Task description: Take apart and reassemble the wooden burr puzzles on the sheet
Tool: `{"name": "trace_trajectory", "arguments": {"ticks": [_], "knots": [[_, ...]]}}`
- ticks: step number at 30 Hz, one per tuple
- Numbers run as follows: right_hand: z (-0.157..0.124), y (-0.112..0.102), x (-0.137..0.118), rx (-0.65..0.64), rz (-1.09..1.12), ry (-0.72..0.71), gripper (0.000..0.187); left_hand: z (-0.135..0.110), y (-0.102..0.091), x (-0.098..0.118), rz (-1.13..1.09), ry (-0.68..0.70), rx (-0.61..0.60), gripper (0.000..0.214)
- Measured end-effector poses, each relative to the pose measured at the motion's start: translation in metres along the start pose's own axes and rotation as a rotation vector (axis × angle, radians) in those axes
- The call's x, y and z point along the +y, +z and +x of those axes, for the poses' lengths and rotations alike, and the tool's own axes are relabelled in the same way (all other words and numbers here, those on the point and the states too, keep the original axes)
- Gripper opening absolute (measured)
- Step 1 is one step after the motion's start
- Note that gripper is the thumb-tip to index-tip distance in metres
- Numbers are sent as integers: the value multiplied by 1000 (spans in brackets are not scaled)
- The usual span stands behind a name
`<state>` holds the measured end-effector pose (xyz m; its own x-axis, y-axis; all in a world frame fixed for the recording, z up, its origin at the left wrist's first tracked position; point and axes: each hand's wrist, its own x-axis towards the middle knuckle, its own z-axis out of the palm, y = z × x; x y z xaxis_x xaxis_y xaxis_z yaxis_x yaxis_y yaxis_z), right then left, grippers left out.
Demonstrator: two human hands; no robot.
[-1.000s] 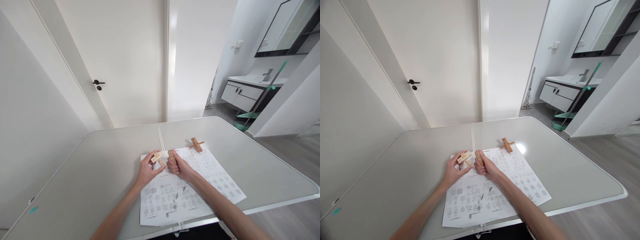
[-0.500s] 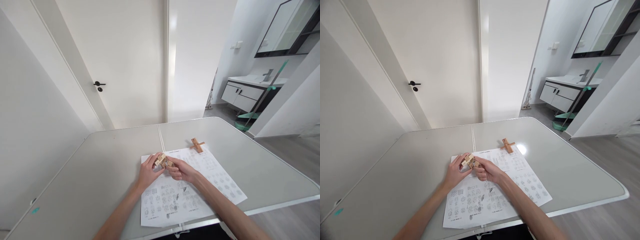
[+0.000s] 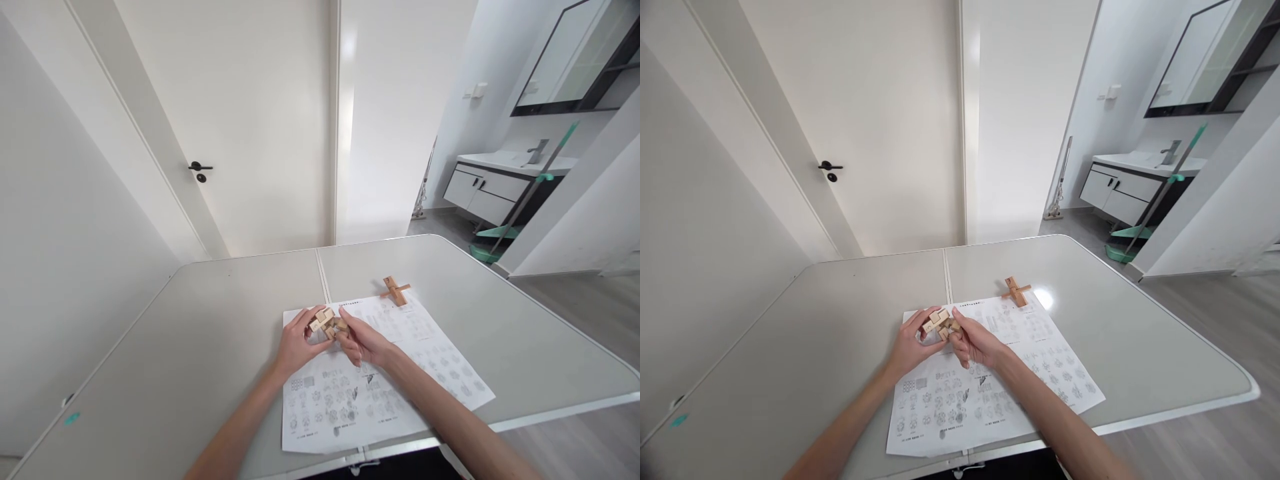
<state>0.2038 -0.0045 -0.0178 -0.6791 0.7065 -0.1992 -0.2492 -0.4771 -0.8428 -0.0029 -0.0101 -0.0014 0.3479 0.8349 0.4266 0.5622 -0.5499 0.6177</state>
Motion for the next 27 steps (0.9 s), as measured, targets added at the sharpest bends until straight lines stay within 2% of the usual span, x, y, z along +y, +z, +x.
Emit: {"name": "trace_trajectory", "arguments": {"ticks": [5,9,13,16,19,24,27], "knots": [[0,5,-1,63,-56,79,80,-3,2,0,99,124,-3,55],[-1,9,-6,140,-62,2,76,-2,0,1,176,211,60,47],[0,9,-6,142,-233,-71,74,0,-2,3,140,233,57,49],[1,10,-4,135,-309,-91,77,-1,0,5,51,182,-3,53],[2,11,-1,121,-319,-91,80,-2,4,6,-39,96,2,57],[6,9,2,91,-202,-142,78,2,3,8,-204,-89,16,57],[9,8,6,82,-121,-148,75,3,1,11,-234,-103,13,56]]}}
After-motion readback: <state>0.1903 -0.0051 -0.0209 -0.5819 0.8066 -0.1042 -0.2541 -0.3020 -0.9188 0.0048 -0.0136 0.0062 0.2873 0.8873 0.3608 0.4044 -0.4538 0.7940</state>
